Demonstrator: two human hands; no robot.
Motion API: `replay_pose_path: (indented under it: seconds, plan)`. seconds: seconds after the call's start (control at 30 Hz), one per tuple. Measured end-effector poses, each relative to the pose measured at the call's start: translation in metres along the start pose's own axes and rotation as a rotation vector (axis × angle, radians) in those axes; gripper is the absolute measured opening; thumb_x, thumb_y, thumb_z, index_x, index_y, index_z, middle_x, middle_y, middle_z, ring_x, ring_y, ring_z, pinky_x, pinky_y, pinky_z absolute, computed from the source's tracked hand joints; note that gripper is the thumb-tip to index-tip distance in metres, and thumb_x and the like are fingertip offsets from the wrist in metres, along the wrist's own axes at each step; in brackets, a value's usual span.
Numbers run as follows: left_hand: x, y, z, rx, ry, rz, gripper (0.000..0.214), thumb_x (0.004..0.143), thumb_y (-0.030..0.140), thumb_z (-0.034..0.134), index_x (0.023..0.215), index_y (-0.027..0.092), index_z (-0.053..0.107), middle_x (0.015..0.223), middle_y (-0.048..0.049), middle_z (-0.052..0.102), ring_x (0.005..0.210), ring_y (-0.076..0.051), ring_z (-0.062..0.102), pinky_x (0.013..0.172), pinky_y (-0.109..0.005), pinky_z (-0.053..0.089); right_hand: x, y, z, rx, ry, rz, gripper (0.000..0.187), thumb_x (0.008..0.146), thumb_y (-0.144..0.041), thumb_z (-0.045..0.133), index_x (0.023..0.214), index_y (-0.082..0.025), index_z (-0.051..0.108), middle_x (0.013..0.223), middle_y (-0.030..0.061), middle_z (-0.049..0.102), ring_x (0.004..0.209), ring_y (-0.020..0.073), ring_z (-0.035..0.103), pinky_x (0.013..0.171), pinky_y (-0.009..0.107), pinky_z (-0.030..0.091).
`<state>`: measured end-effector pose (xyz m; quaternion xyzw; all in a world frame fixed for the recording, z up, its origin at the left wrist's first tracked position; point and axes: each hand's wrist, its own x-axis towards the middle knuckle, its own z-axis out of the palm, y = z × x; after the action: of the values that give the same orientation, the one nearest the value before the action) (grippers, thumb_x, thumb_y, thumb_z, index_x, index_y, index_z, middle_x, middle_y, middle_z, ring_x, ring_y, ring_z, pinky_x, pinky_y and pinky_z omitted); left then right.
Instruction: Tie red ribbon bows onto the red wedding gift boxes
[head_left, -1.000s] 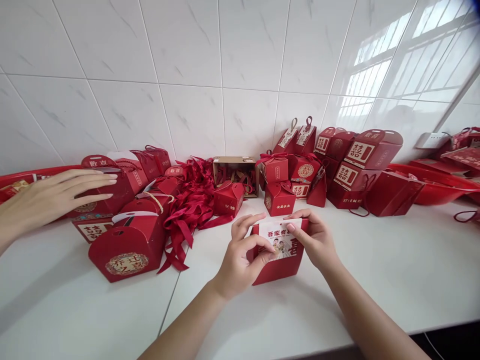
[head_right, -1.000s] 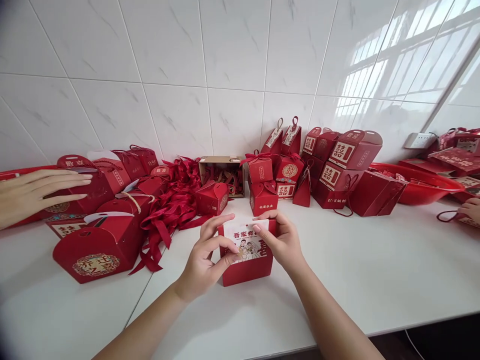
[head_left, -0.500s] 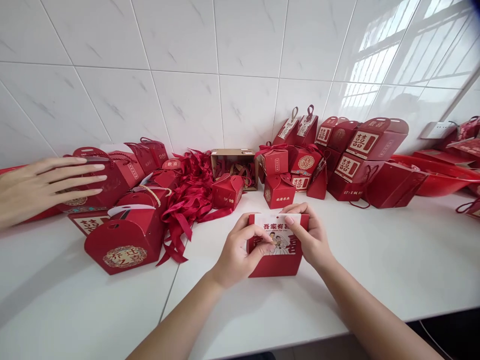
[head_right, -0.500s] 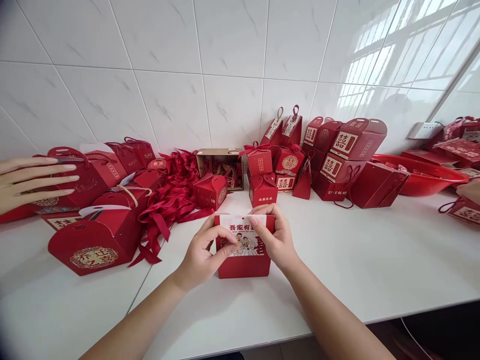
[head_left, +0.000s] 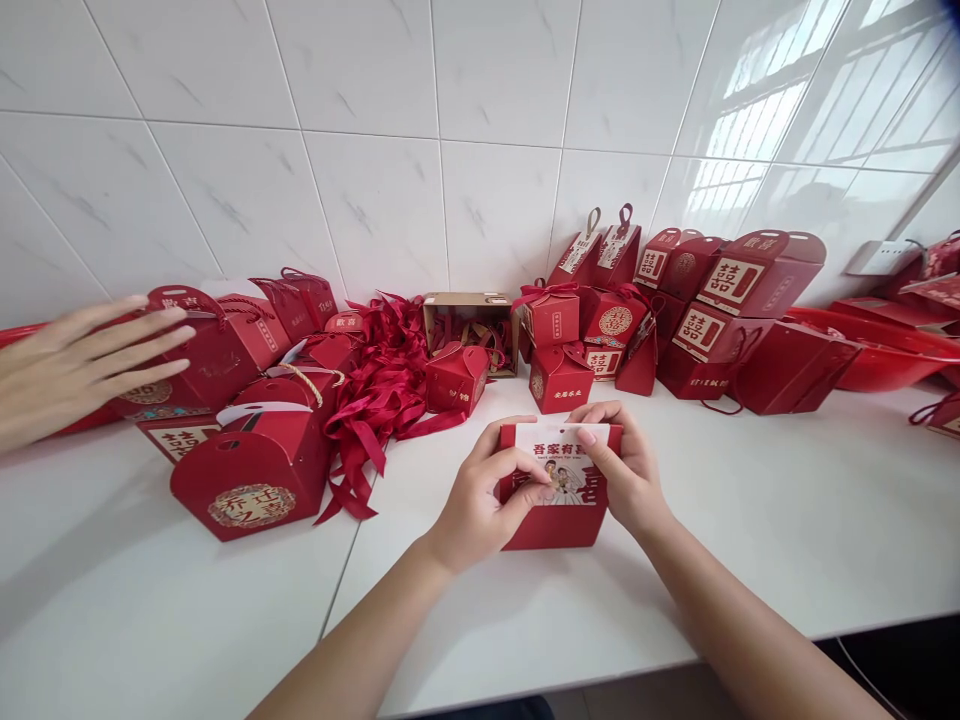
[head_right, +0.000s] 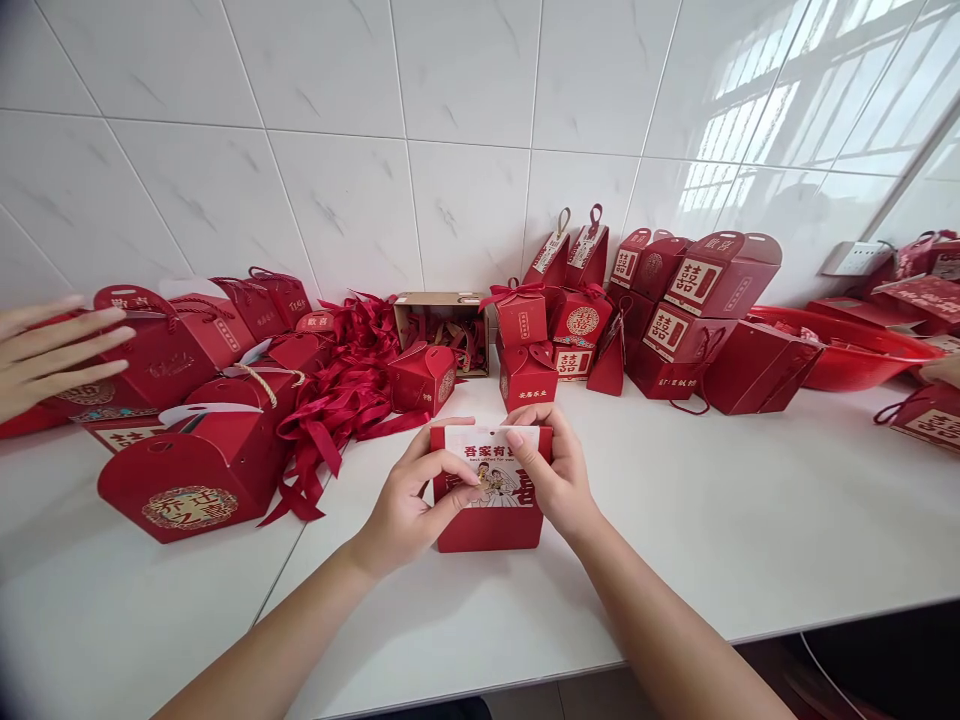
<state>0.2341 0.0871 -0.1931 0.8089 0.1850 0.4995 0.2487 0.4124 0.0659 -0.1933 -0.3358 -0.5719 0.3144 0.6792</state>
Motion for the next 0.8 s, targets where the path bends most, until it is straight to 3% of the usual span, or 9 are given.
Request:
replay_pose_path:
  seconds: [0.17, 0.3, 0.8]
  plan:
    - [0.001, 0.001, -0.003, 0.269, 0.14, 0.125, 0.009, 0.081, 0.015, 0.068, 0.079, 0.023, 0.068, 0.134, -0.0078, 0.044, 0.129, -0.028, 0.041, 0.099, -0.044, 0.044, -0.003, 0.001, 0.006, -0.151, 0.135, -0.074, 0.016, 0.085, -0.032, 0.065, 0.082, -0.023, 0.052, 0.08, -0.001, 0.056, 0.069, 0.0123, 0.053, 0.06, 0.024, 0.044]
    - [0.005, 0.008, -0.009, 0.483, 0.218, 0.265, 0.008, 0.079, 0.016, 0.07, 0.078, 0.024, 0.07, 0.133, -0.0076, 0.048, 0.127, -0.028, 0.038, 0.106, -0.05, 0.034, -0.008, 0.0, 0.016, -0.225, 0.162, -0.137, 0.014, 0.085, -0.028, 0.064, 0.083, -0.023, 0.051, 0.078, -0.0006, 0.057, 0.068, 0.013, 0.054, 0.061, 0.025, 0.045]
    - [0.005, 0.022, -0.015, 0.508, 0.31, 0.327, 0.007, 0.081, 0.018, 0.068, 0.083, 0.025, 0.067, 0.131, -0.0075, 0.053, 0.117, -0.025, 0.044, 0.099, -0.044, 0.039, -0.023, -0.008, 0.031, -0.256, 0.076, -0.372, 0.013, 0.086, -0.013, 0.059, 0.09, -0.023, 0.051, 0.079, 0.0014, 0.059, 0.072, 0.0152, 0.06, 0.06, 0.027, 0.048]
